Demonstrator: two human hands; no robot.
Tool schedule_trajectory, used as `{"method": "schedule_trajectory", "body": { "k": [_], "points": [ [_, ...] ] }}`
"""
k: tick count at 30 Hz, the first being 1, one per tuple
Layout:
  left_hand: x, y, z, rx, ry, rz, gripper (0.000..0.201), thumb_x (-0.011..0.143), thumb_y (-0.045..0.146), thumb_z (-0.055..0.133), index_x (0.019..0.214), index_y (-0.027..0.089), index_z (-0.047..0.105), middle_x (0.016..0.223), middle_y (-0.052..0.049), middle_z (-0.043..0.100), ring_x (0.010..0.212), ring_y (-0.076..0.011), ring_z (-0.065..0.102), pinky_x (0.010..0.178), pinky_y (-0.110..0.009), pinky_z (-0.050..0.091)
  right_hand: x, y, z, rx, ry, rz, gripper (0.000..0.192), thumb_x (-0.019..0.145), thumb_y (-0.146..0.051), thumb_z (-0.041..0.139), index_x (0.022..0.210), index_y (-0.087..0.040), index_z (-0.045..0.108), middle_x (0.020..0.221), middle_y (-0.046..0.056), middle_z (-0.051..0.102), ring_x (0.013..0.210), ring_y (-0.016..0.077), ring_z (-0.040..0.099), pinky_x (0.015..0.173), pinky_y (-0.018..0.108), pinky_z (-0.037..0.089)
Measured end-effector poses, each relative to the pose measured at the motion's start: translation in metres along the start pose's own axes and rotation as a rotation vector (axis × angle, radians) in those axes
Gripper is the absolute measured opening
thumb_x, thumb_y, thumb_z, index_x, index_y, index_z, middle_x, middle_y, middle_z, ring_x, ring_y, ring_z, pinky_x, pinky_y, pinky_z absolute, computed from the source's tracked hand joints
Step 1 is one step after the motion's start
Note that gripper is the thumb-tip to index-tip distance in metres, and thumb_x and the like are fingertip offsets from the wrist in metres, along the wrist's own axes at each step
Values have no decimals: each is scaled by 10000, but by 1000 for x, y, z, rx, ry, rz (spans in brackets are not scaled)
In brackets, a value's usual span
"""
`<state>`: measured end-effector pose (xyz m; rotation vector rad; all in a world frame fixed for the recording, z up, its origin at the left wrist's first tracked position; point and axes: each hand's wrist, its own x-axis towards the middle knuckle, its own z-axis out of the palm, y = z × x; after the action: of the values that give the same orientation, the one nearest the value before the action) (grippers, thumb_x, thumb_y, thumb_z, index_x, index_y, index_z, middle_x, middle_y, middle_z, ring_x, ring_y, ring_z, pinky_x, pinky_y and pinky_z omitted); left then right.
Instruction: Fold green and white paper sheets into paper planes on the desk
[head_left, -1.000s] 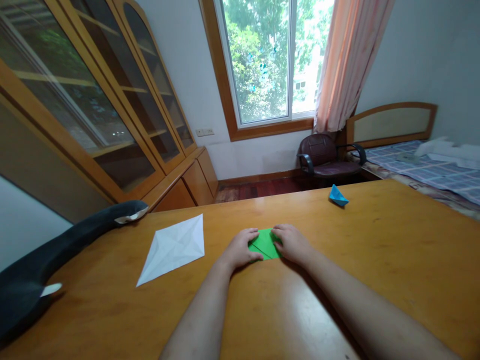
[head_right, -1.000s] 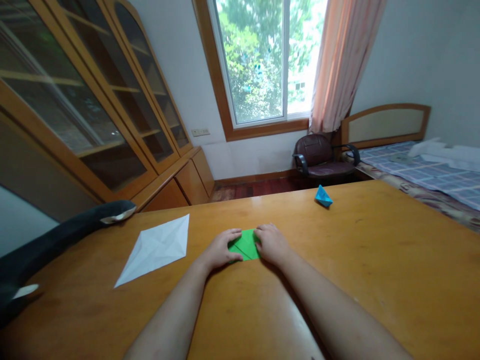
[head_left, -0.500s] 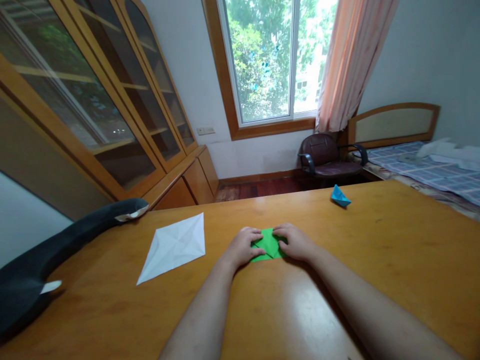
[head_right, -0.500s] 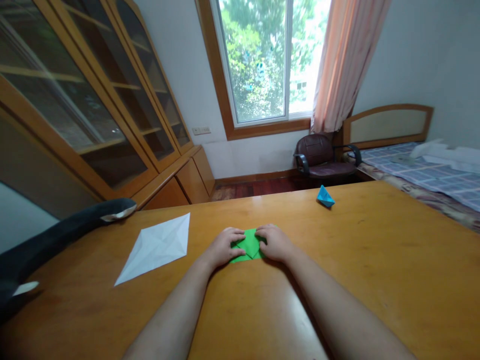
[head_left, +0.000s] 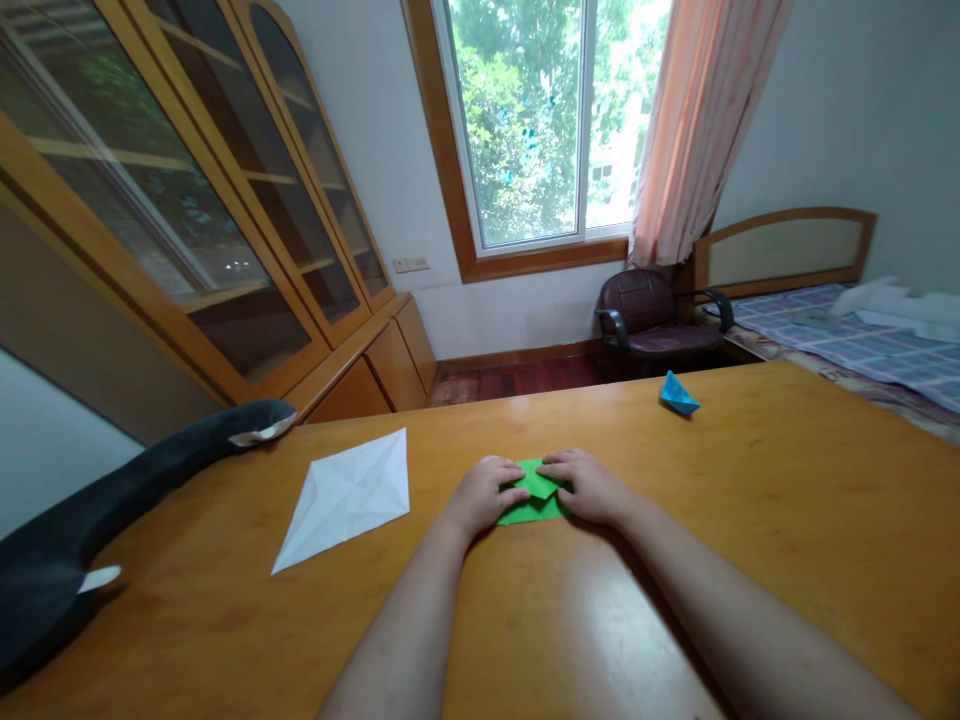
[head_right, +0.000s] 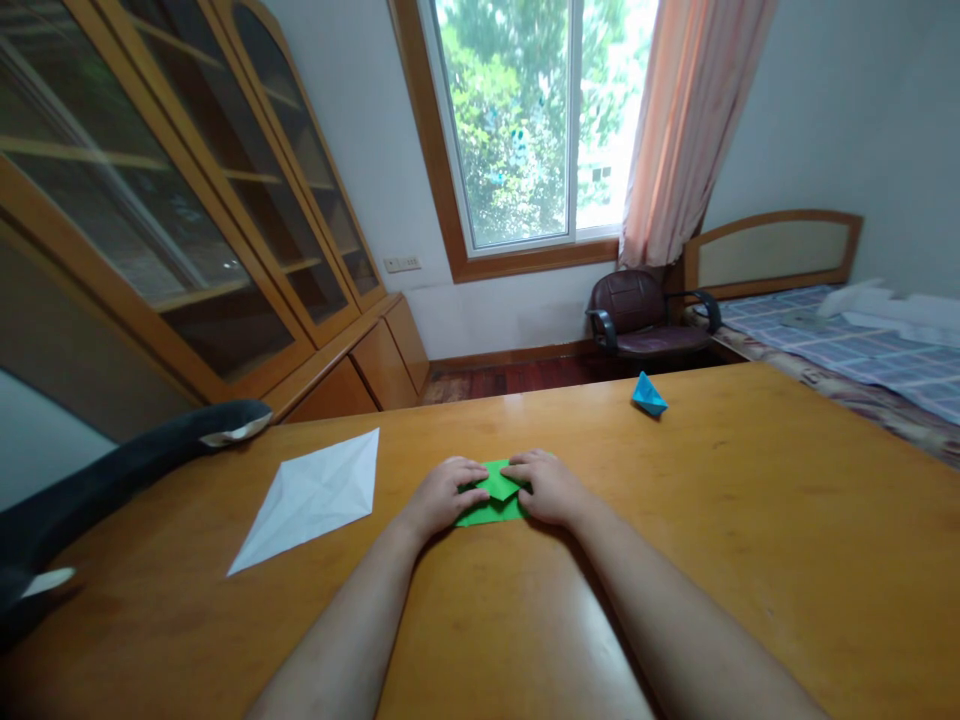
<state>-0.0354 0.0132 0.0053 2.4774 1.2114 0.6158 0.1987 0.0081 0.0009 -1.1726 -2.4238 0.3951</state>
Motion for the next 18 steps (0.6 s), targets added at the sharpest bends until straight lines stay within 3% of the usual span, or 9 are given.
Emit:
{"method": "schedule_trajectory", "body": {
  "k": [7,12,18],
  "points": [
    [-3,-4,-1,-17,-13,-10,348,697,358,799,1014,226,741,1061,-39,723,1008,-211,615,941,-313,459,2,0,1,-83,-18,-18,420,758,-169,534,1129,-241,718,1230,82,649,1084,241,576,980,376,426],
    [-4,-12,2,19,-4,-53,280,747,314,752,1013,227,743,1055,-40,722,1008,-215,621,940,-320,456,3,6,3,-39,9,-27,430,746,-138,534,1133,-191,713,1209,97,663,1085,242,581,986,361,434],
    [-4,-16,2,28,28,-108,195,763,285,731,944,219,760,1025,-48,722,983,-206,636,917,-301,459,5,20,10,39,96,19,325,726,-101,548,973,-150,754,1075,109,704,1008,230,615,958,341,458]
  ]
}}
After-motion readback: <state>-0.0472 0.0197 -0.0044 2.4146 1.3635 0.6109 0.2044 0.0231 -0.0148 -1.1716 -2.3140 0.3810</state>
